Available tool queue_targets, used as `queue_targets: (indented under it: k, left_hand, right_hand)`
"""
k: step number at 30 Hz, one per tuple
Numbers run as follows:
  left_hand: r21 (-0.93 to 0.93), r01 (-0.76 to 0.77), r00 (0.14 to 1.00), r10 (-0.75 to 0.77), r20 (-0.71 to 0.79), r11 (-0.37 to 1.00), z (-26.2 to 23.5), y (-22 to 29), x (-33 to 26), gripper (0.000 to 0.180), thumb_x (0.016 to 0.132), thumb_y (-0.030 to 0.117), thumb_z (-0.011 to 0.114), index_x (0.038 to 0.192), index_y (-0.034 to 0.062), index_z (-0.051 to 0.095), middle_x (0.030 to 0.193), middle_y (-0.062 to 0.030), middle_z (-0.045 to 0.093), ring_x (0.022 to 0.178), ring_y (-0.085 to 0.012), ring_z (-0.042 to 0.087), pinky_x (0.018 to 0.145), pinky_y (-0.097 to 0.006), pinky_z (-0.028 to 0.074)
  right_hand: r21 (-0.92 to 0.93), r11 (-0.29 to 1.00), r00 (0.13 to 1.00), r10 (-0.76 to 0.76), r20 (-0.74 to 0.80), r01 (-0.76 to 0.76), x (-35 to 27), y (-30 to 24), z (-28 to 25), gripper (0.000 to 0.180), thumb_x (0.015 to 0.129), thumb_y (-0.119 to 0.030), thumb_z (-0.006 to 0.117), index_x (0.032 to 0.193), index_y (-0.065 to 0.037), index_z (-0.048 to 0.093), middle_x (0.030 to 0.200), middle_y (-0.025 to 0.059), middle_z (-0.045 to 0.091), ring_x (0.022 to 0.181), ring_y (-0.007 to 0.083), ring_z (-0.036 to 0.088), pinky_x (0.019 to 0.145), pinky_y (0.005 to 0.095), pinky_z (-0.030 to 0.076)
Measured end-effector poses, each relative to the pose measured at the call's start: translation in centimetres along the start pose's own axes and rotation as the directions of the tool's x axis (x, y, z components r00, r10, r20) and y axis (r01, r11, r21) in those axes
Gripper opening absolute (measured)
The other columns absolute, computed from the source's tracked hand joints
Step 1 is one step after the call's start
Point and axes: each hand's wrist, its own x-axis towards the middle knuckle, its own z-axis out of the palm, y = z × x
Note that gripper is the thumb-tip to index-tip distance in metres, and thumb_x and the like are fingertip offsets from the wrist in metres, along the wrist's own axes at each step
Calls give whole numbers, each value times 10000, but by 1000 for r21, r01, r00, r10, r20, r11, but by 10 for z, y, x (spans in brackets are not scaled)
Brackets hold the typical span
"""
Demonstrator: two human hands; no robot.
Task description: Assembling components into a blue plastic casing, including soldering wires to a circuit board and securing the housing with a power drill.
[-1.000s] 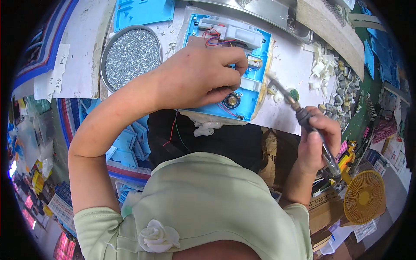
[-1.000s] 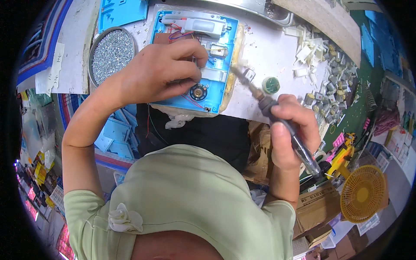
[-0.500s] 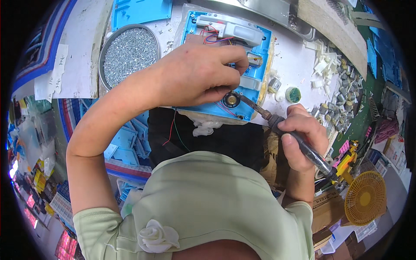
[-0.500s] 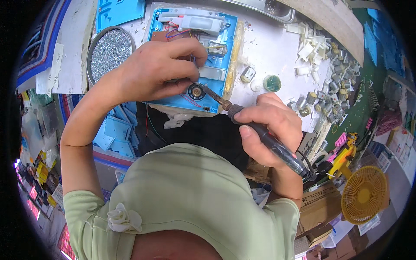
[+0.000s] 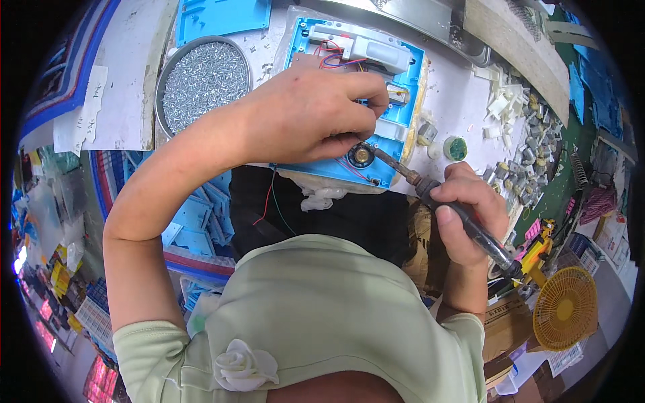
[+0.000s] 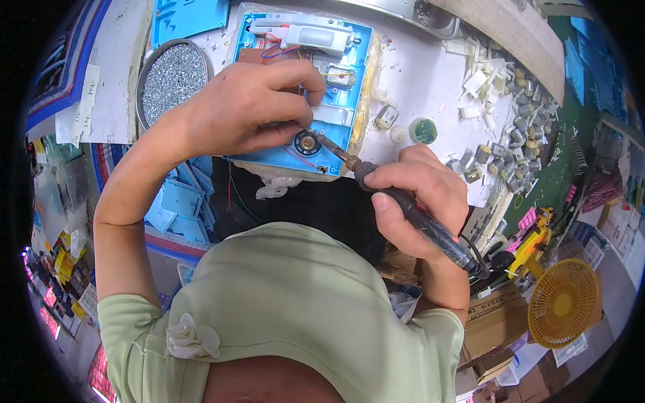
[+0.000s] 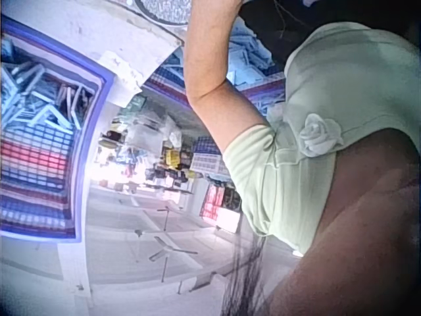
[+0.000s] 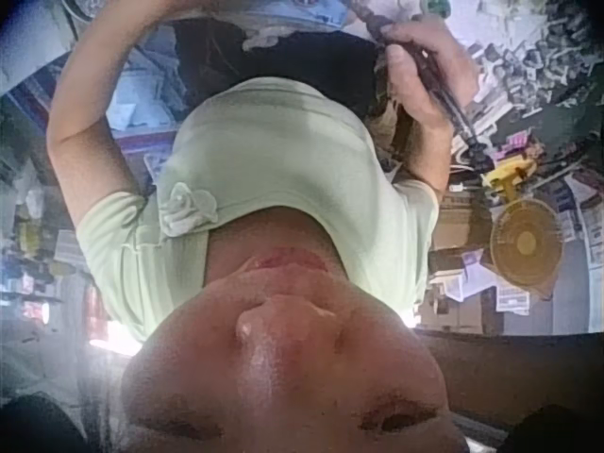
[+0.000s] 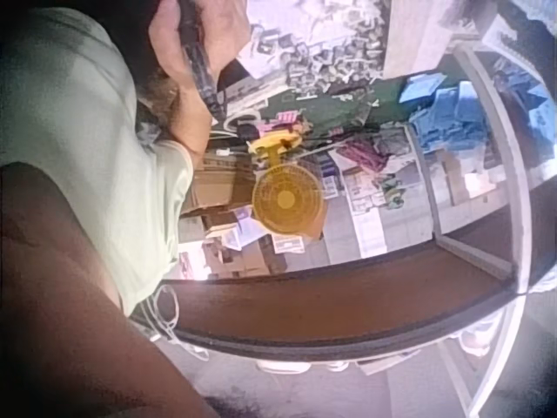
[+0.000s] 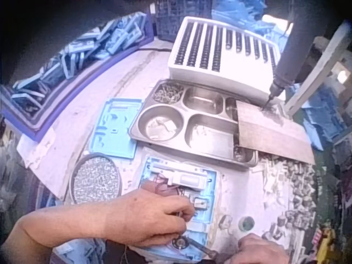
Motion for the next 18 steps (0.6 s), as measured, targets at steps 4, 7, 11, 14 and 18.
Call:
queue_targets:
  k: [4, 7, 11, 14, 18]
  left_hand:
    - [7, -10, 1000, 10, 1, 1000, -2, 1, 1, 209, 713, 59, 766, 868, 101, 632, 1078, -24, 624, 859, -226, 675, 711, -371, 527]
    - [1, -6, 1000, 6, 4, 1000, -1, 1, 1, 210, 713, 59, 766, 869, 100, 632, 1081, -25, 624, 862, -228, 676, 705, -375, 529]
    - [-20, -3, 1000, 3, 0, 1000, -1, 0, 1, 211, 711, 62, 767, 869, 99, 633, 1081, -26, 624, 863, -235, 681, 706, -380, 529]
    - [-18, -4, 1000, 4, -2, 1000, -1, 0, 1, 210, 709, 64, 769, 864, 97, 632, 1077, -26, 623, 856, -241, 684, 710, -382, 529]
    - [-4, -11, 1000, 11, -16, 1000, -1, 0, 1, 208, 706, 63, 770, 859, 102, 633, 1075, -24, 626, 848, -242, 686, 711, -383, 526]
  right_hand:
    - [17, 1000, 1000, 10, -19, -10, 1, 1, 1, 214, 759, -51, 716, 970, -23, 696, 704, 73, 626, 608, 216, 511, 569, 336, 405]
    - [22, 999, 999, 24, -28, -23, 1, 0, 1, 216, 754, -47, 721, 967, -19, 697, 701, 74, 625, 600, 212, 503, 562, 334, 394]
    - [27, 999, 999, 30, -29, -29, 2, 0, 1, 224, 740, -31, 725, 961, -9, 697, 700, 78, 622, 590, 204, 489, 552, 328, 378]
    - [24, 1000, 1000, -4, -12, 4, 2, 0, 0, 221, 744, -30, 723, 960, 5, 694, 691, 81, 608, 584, 199, 484, 549, 324, 371]
    - [39, 999, 997, -34, -73, 37, -2, 1, 0, 207, 756, -33, 716, 954, 24, 688, 685, 87, 600, 582, 195, 482, 545, 320, 366]
